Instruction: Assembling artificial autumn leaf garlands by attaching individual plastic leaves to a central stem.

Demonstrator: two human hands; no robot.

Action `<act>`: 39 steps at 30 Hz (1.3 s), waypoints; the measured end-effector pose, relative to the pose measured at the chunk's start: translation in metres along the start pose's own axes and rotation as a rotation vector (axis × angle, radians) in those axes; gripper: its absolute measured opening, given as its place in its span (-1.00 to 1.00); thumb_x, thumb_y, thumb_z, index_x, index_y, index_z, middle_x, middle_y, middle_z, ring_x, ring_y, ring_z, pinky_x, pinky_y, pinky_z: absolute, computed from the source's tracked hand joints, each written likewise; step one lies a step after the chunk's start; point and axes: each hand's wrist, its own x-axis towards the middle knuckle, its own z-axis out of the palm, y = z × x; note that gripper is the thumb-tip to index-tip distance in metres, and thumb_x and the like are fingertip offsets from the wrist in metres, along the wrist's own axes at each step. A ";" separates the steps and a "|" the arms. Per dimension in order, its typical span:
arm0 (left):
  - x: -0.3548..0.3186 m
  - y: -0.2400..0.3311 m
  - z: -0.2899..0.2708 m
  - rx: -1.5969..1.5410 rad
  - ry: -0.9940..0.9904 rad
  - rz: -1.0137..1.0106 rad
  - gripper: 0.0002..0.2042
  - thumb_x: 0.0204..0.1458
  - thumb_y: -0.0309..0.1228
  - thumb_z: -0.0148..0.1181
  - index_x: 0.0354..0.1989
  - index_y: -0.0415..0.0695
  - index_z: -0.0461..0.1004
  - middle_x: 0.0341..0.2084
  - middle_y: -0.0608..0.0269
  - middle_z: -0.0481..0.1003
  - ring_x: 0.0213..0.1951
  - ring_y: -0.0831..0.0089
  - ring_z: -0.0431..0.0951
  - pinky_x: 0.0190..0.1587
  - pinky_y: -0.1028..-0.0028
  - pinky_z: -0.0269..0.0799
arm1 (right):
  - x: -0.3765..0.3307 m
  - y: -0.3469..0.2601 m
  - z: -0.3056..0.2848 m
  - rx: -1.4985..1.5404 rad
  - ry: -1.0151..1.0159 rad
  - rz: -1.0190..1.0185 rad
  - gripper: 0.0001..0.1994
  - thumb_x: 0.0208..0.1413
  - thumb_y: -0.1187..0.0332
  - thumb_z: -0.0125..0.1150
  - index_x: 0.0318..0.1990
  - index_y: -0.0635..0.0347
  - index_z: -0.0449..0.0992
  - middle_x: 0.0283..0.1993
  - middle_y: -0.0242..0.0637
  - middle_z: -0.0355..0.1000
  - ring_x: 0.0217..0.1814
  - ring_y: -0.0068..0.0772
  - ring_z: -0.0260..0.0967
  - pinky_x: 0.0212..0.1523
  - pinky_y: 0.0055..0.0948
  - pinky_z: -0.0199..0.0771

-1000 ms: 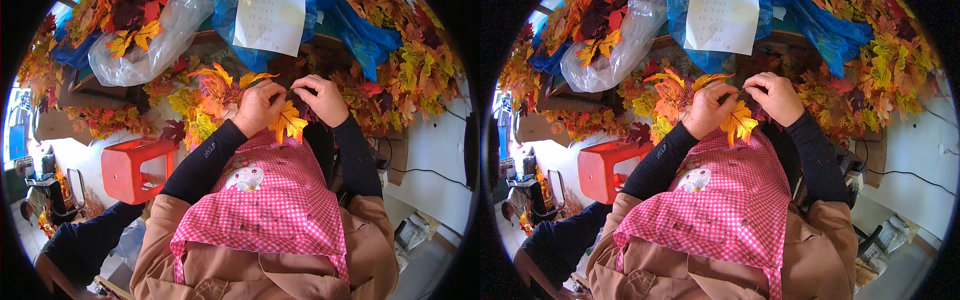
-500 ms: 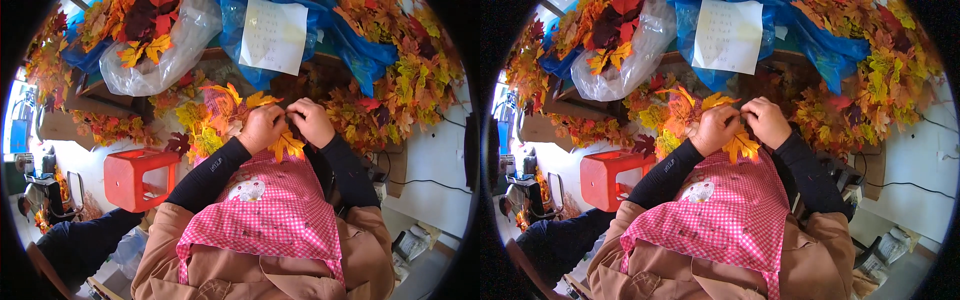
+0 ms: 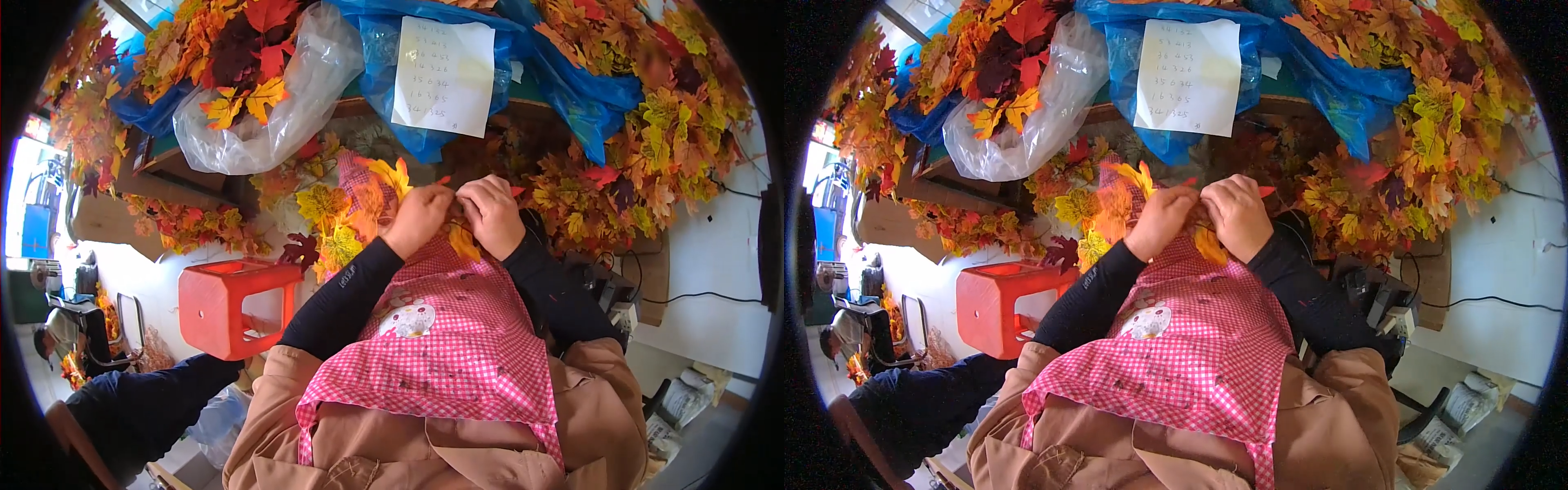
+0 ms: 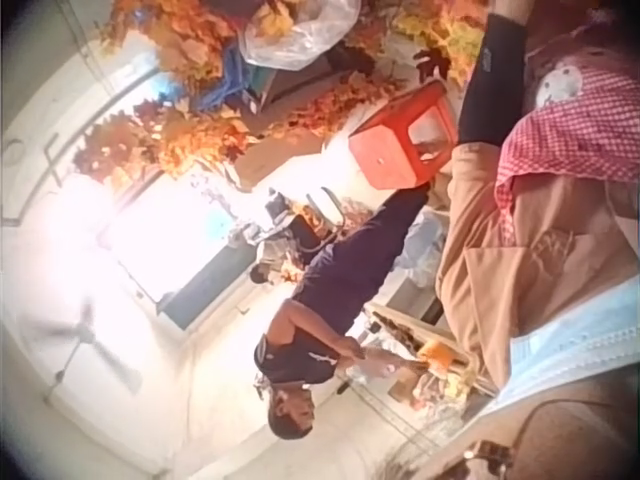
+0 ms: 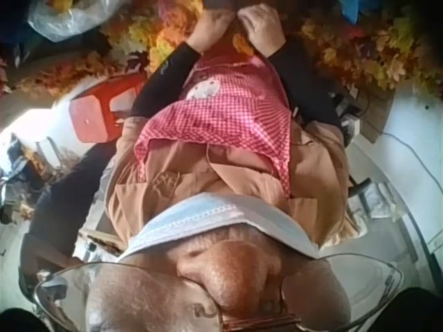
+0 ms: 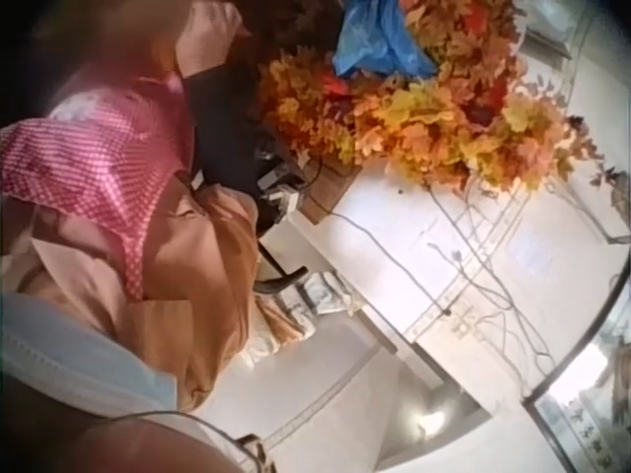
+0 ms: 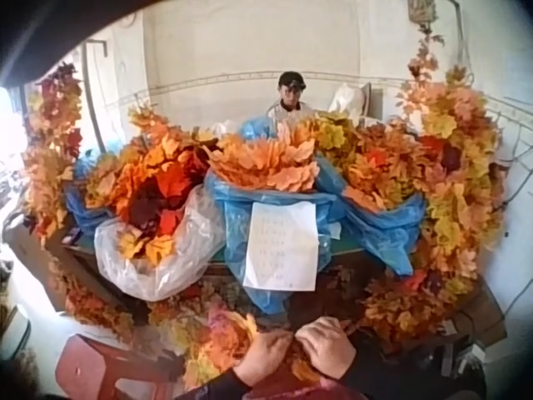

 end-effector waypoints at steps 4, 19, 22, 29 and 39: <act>0.008 -0.004 -0.005 -0.410 -0.127 -0.358 -0.76 0.17 -0.35 0.05 -0.34 -0.32 0.52 -0.48 0.29 0.51 -0.49 0.58 0.46 -0.42 0.58 0.38 | -0.016 -0.009 0.006 -0.133 0.153 -0.108 -0.79 -0.01 0.52 0.17 -0.18 0.25 0.45 -0.19 -0.23 0.44 -0.11 -0.15 0.35 0.02 -0.20 0.27; -0.003 0.006 -0.004 -0.014 -0.083 0.088 -0.84 0.14 -0.45 0.13 -0.22 -0.30 0.51 -0.44 0.38 0.51 -0.41 0.69 0.41 -0.35 0.63 0.35 | -0.008 0.012 -0.066 -0.165 -0.063 0.046 -0.86 0.11 0.36 0.16 -0.24 0.19 0.54 -0.19 -0.25 0.49 -0.10 -0.21 0.41 0.19 -0.19 0.12; -0.005 -0.001 -0.004 -0.026 -0.035 0.182 -0.86 0.11 -0.49 0.15 -0.22 -0.30 0.51 -0.42 0.32 0.52 -0.40 0.61 0.47 -0.33 0.60 0.40 | -0.005 0.015 -0.067 -0.037 -0.291 0.077 -0.87 0.08 0.35 0.19 -0.27 0.18 0.54 -0.29 -0.28 0.50 -0.14 -0.24 0.42 0.09 -0.23 0.22; -0.014 0.023 0.005 0.753 0.160 0.493 -0.77 -0.03 -0.48 0.20 -0.16 -0.17 0.54 -0.15 -0.02 0.50 -0.15 0.03 0.51 -0.09 0.32 0.44 | -0.005 0.024 -0.052 -0.141 -0.117 0.156 -0.90 0.04 0.35 0.18 -0.33 0.11 0.56 -0.36 -0.34 0.47 -0.22 -0.23 0.39 -0.21 -0.28 0.35; -0.040 0.077 0.006 0.830 -0.162 0.443 -0.69 0.02 -0.33 0.17 -0.10 -0.25 0.50 -0.12 -0.03 0.50 -0.08 0.05 0.50 0.00 0.29 0.40 | -0.015 0.027 -0.054 -0.248 -0.083 0.209 -0.91 0.04 0.37 0.15 -0.34 0.13 0.53 -0.43 -0.28 0.40 -0.25 -0.16 0.37 -0.25 -0.26 0.35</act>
